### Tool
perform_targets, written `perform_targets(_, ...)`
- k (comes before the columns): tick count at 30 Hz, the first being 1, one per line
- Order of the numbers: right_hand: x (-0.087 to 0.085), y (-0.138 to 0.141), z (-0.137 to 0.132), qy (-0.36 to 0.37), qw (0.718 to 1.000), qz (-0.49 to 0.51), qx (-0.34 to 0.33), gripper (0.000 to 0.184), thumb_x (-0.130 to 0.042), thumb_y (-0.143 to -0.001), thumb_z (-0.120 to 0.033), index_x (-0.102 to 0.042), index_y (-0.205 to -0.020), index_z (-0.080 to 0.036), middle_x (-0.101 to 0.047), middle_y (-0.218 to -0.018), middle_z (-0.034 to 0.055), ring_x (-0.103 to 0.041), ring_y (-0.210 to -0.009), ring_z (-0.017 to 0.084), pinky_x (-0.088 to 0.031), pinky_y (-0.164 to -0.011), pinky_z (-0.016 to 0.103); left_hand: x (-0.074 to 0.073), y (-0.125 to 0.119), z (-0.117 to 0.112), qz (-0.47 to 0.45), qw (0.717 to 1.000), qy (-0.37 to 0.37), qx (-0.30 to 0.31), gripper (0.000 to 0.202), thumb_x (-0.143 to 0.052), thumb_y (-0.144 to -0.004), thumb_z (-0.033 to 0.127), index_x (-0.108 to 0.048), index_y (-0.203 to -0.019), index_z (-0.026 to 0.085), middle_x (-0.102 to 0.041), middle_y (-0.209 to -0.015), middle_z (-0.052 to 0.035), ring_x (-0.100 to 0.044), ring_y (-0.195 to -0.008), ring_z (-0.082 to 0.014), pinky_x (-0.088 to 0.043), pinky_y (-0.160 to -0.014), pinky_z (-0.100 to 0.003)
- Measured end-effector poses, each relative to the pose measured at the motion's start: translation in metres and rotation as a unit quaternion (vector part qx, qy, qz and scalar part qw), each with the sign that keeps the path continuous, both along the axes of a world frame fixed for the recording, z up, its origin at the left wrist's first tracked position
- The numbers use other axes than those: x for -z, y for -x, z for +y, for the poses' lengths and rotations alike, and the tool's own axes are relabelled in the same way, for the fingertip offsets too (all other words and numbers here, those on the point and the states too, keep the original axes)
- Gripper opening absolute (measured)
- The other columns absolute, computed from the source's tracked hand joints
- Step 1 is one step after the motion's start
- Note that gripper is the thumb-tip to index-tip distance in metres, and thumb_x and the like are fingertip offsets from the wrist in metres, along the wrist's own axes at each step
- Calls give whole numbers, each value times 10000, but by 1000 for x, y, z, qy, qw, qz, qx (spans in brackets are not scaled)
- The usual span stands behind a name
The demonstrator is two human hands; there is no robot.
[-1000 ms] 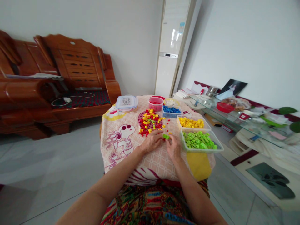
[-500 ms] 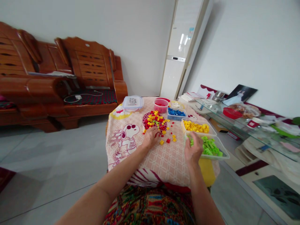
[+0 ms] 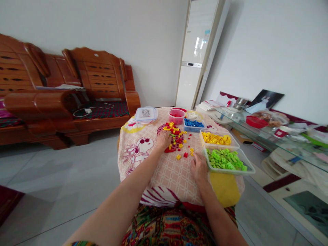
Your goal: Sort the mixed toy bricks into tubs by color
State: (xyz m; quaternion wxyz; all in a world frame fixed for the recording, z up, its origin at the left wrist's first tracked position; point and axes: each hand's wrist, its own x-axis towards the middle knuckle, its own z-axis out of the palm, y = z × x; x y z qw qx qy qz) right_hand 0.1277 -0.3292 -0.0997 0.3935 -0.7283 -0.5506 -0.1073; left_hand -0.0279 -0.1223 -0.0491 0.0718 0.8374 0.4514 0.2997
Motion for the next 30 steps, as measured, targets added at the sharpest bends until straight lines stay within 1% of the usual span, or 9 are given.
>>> perform_targets(3,-1,1,0,-5,1000,1,4,381,-425,-892,-164,-697,-1156,-133,-693,-1141,159,-584,-1118,257,-462,-1019,415,-8,-8,14,72,997,34,-8,316,-496,-874,164,-704,-1110,135,-690,-1207,-189,-612,-1165,-318,-439,-1048,-479)
perform_targets(5,0,1,1,-4,1000,0,6,382,-421,-889,-165,-700,-1148,-127,-692,-1152,168,-587,-1114,263,-459,-1020,430,-9,-11,20,96,994,47,-6,311,-498,-848,129,-718,-1069,134,-706,-1150,-191,-621,-1142,-317,-450,-1029,-474)
perform_targets(8,1,0,2,2,1000,-1,8,385,-418,-889,-171,-701,-1145,-116,-696,-1142,177,-593,-1102,273,-466,-1006,442,-6,-12,23,86,996,35,-7,300,-531,-829,125,-728,-1052,159,-715,-1115,-169,-621,-1136,-301,-441,-1048,-466)
perform_targets(11,1,0,2,1,1000,-7,10,384,-425,-886,-167,-701,-1148,-123,-701,-1130,166,-599,-1092,266,-474,-996,424,-5,-7,18,74,997,33,-19,271,-534,-849,143,-736,-1025,188,-714,-1123,-148,-619,-1134,-304,-432,-1051,-480)
perform_targets(14,2,0,2,-2,1000,-15,10,380,-432,-882,-155,-702,-1148,-139,-705,-1128,154,-604,-1089,257,-476,-995,407,-6,0,6,53,998,32,-15,244,-549,-862,159,-736,-1016,190,-710,-1132,-144,-610,-1148,-317,-410,-1064,-496)
perform_targets(17,2,0,1,4,1000,-21,7,383,-430,-884,-148,-700,-1155,-134,-703,-1136,155,-606,-1093,257,-475,-999,409,-7,6,-12,6,1000,5,22,232,-586,-866,187,-731,-1047,196,-719,-1124,-122,-610,-1141,-307,-354,-1114,-515)
perform_targets(21,-1,2,1,7,1000,-22,-3,371,-432,-902,-171,-700,-1154,-126,-705,-1123,154,-608,-1081,260,-486,-980,408,0,5,-42,-37,995,-25,92,270,-594,-862,178,-724,-1097,211,-736,-1099,-90,-628,-1085,-265,-368,-1107,-484)
perform_targets(25,-7,3,0,-20,999,-15,-24,349,-429,-939,-203,-703,-1146,-139,-716,-1115,142,-623,-1055,247,-495,-968,397,13,-6,-72,-53,982,-36,176,446,-599,-830,139,-654,-1265,225,-732,-1118,-83,-635,-1049,-244,-415,-1062,-455)
perform_targets(30,-8,4,0,-28,998,-22,-46,346,-427,-972,-232,-709,-1154,-146,-710,-1152,151,-624,-1091,246,-486,-999,405,19,-16,-94,-45,962,-42,265,550,-560,-838,111,-574,-1375,231,-730,-1032,-75,-641,-1019,-229,-417,-1061,-450)
